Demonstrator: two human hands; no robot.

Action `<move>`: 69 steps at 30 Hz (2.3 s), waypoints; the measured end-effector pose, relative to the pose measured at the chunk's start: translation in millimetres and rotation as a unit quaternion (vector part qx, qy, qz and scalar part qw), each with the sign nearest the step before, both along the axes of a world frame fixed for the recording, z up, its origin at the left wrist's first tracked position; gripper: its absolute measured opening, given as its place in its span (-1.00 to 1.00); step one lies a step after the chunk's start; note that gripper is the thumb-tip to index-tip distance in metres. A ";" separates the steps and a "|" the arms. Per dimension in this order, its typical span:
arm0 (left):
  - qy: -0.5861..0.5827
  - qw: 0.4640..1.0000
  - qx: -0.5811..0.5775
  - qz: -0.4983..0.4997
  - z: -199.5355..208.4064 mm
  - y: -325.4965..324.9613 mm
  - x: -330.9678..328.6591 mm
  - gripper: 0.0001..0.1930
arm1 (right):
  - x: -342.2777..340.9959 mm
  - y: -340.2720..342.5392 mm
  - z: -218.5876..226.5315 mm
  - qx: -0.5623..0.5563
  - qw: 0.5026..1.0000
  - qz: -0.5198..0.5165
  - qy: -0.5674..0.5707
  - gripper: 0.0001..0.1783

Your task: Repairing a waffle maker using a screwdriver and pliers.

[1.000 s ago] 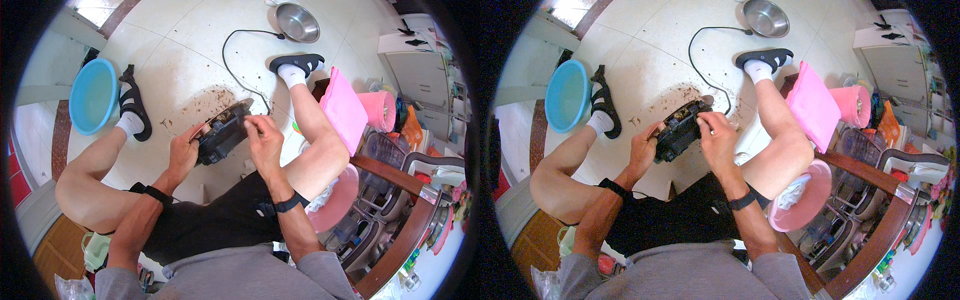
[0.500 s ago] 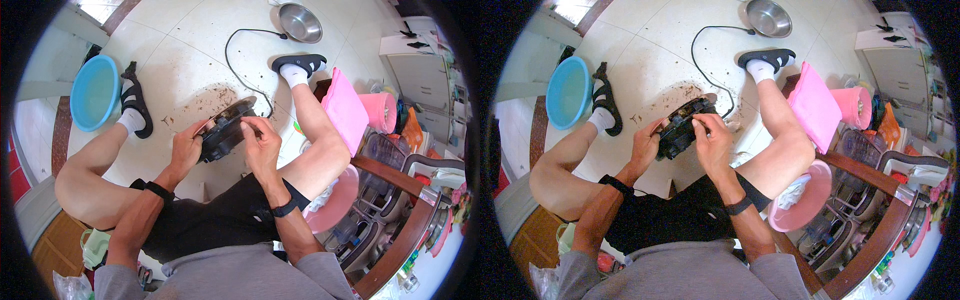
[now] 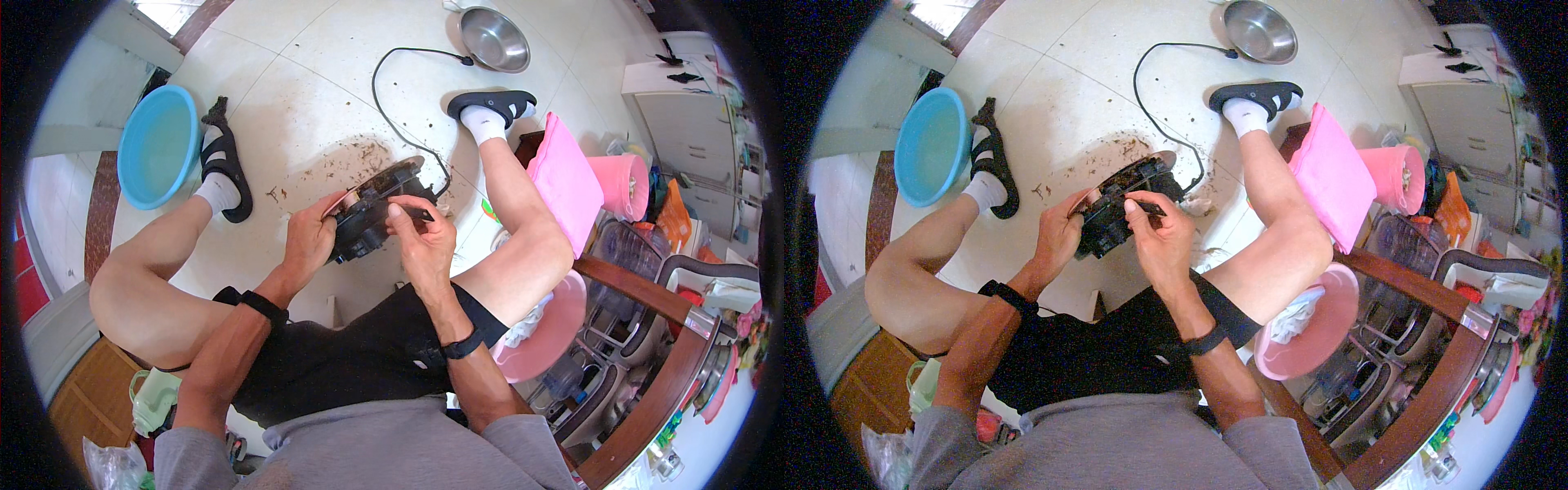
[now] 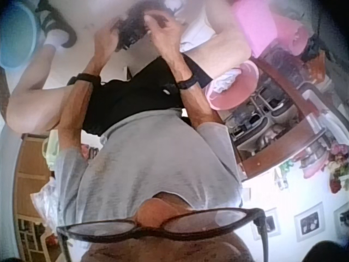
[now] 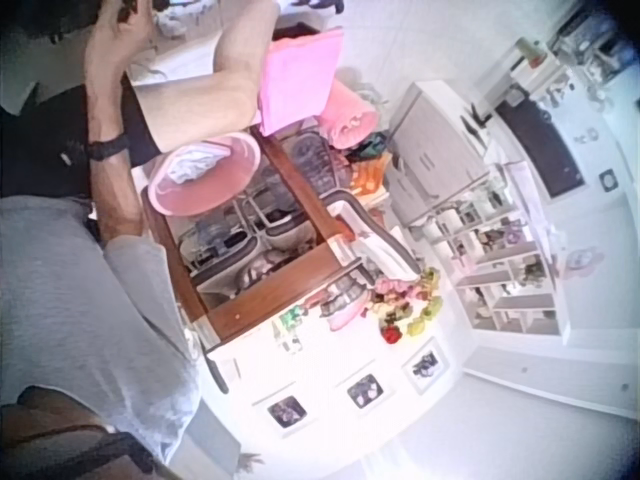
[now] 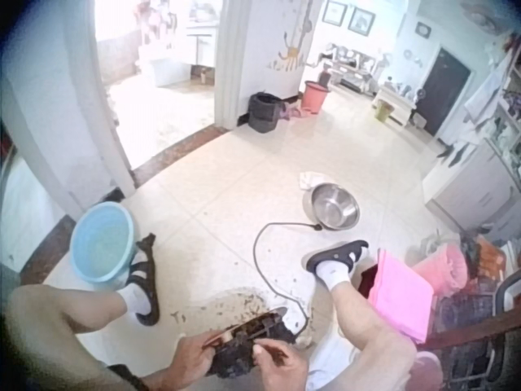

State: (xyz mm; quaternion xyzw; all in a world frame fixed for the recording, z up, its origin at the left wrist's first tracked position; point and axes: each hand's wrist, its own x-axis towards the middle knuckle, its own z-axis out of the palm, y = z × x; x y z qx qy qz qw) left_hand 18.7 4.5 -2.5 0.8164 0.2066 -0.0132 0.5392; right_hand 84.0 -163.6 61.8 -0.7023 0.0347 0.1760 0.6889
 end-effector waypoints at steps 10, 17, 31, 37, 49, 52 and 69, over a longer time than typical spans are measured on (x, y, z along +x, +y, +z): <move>-0.031 0.999 -0.020 0.020 -4.3 -4.1 0.3 -0.51 | -1.2 8.8 -9.3 -0.134 0.971 0.055 -0.191 -0.88; -0.044 0.998 -0.023 0.024 -7.4 -2.9 -4.6 -0.49 | 4.2 -1.6 -23.2 -0.051 0.992 -0.029 -0.115 -0.91; 0.005 1.000 -0.018 0.017 4.9 -10.0 7.8 -0.49 | -14.0 2.6 -21.4 -0.104 0.980 -0.013 -0.169 -0.84; 0.008 1.000 -0.002 0.010 2.8 -10.5 9.1 -0.51 | -16.1 5.8 -23.7 -0.055 0.989 -0.045 -0.132 -0.84; -0.016 1.000 0.024 0.010 -2.9 -12.6 7.9 -0.53 | -8.7 11.8 -13.1 -0.192 0.954 0.020 -0.229 -0.85; -0.021 0.999 0.024 0.008 -3.4 -12.3 7.6 -0.53 | -8.3 13.9 -12.2 -0.173 0.959 0.025 -0.222 -0.87; -0.009 1.000 0.019 0.006 -5.1 -15.9 6.7 -0.52 | -12.7 4.2 -25.0 -0.150 0.974 -0.024 -0.171 -0.75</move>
